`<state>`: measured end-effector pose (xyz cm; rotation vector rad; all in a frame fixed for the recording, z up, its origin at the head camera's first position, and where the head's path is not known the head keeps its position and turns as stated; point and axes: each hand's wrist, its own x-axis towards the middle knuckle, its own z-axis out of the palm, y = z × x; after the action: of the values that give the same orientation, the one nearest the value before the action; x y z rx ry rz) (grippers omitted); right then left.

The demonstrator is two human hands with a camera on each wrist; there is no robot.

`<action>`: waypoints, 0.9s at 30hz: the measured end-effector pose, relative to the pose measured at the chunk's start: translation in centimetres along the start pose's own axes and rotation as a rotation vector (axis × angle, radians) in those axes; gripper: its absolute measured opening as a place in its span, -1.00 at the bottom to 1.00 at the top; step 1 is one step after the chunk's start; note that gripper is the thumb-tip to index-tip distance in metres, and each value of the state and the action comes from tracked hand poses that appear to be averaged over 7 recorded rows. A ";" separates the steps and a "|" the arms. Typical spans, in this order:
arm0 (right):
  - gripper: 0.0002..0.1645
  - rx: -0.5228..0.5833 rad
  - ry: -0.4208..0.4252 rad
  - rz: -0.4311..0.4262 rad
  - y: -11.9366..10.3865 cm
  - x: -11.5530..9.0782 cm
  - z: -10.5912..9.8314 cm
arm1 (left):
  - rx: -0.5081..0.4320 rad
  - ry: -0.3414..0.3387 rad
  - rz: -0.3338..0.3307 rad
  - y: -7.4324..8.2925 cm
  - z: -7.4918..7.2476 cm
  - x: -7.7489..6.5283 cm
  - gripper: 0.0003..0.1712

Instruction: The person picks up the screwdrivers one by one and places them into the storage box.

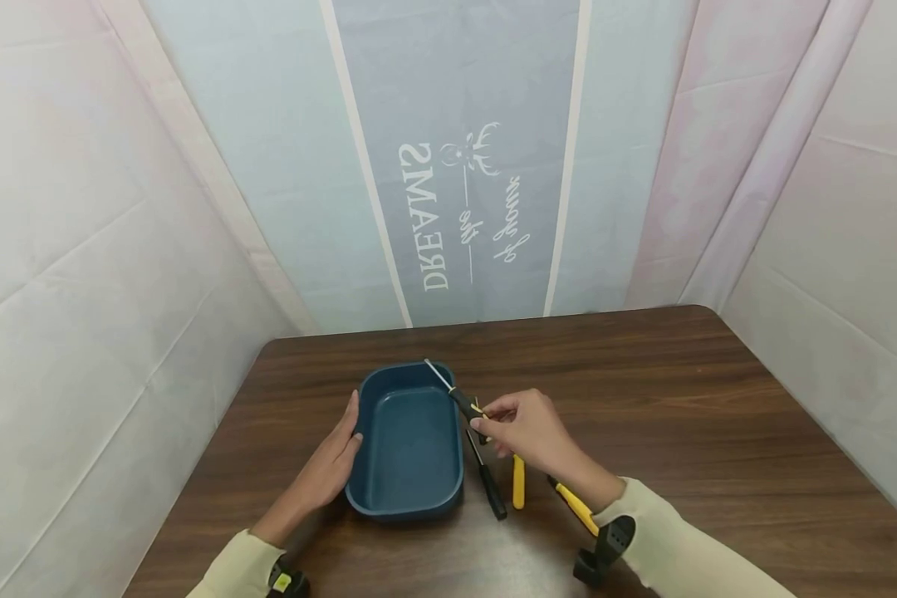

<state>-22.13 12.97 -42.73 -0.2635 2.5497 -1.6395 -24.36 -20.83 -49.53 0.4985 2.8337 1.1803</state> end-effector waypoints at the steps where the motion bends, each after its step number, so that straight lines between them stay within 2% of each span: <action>1: -0.65 0.004 -0.002 0.001 0.0 0.0 0.1 | 0.001 -0.001 -0.002 0.0 0.0 0.0 -0.27; 12: -0.70 0.027 -0.025 0.023 0.4 0.0 1.1 | 0.009 0.010 0.001 -0.1 0.3 -0.1 -0.27; 23: -0.68 0.084 -0.082 -0.020 0.7 0.0 2.4 | 0.007 0.015 -0.003 -0.4 0.5 -0.6 -0.27; 27: -0.70 0.087 -0.064 -0.017 0.7 0.0 2.6 | 0.002 0.017 0.009 -0.4 0.6 -0.5 -0.27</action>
<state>-21.75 10.95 -44.42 -0.3256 2.4294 -1.7131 -23.87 -20.83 -50.27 0.5040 2.8501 1.1888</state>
